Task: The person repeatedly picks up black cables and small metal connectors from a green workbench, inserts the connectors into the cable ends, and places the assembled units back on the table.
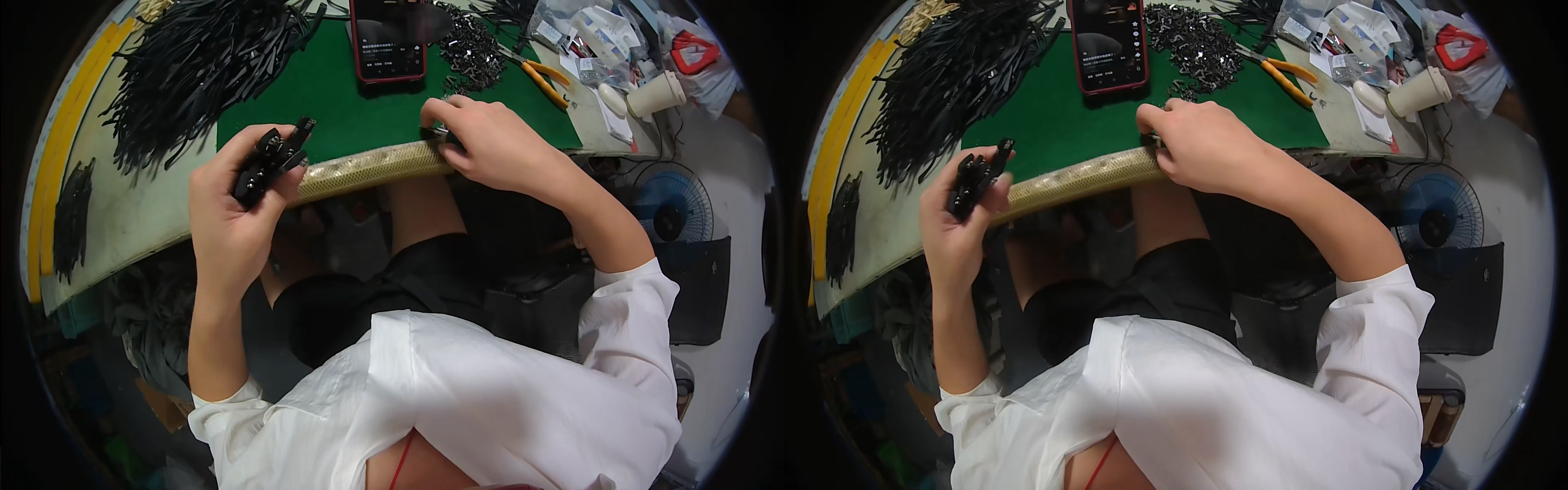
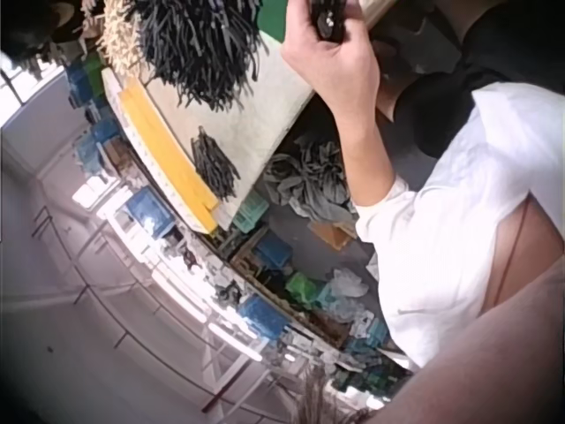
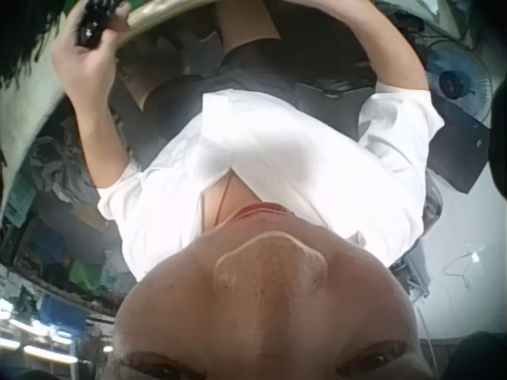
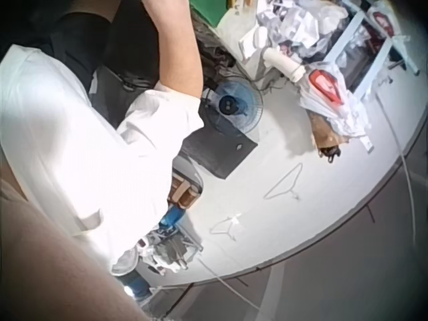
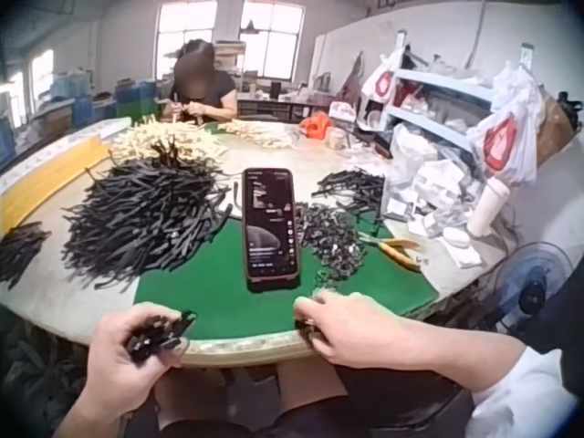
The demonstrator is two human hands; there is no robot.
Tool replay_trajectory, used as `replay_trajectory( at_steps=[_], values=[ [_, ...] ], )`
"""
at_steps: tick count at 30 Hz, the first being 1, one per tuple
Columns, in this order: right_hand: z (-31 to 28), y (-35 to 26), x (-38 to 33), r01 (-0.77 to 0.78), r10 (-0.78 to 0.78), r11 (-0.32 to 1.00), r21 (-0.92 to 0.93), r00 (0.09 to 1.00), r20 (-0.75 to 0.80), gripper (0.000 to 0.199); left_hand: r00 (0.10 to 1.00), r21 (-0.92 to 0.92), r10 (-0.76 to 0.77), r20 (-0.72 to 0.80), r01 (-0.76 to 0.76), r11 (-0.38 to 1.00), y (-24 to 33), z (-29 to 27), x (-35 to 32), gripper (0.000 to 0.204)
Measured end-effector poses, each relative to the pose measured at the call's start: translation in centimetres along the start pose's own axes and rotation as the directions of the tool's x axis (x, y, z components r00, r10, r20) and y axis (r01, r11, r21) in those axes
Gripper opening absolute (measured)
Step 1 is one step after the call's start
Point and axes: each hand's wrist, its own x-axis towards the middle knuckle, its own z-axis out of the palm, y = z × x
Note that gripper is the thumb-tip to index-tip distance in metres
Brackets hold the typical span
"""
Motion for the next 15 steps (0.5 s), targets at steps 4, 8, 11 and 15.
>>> replay_trajectory(
  at_steps=[4,8,11,15],
  values=[
    [-0.5,-0.2,0.2,-0.016,0.017,1.000,-0.018,0.999,0.045,0.028,0.999,-0.032,0.017,-0.039,-0.018,0.999,0.1,0.1,-0.1,0.022],
    [-0.8,-0.6,0.3,-0.040,0.043,0.998,-0.052,0.997,0.068,0.031,0.997,-0.013,0.044,-0.065,-0.045,0.999,0.3,0.1,-0.1,0.017],
    [-0.5,0.3,0.2,0.122,-0.119,0.992,0.027,0.989,-0.092,0.031,0.995,-0.001,0.041,-0.090,-0.041,0.999,0.6,0.2,0.0,0.012],
    [-3.6,-5.7,-0.7,-0.140,0.060,0.552,0.822,0.990,0.129,0.031,0.993,-0.147,0.006,-0.117,-0.023,0.989,0.6,1.6,0.2,0.009]
  ],
)
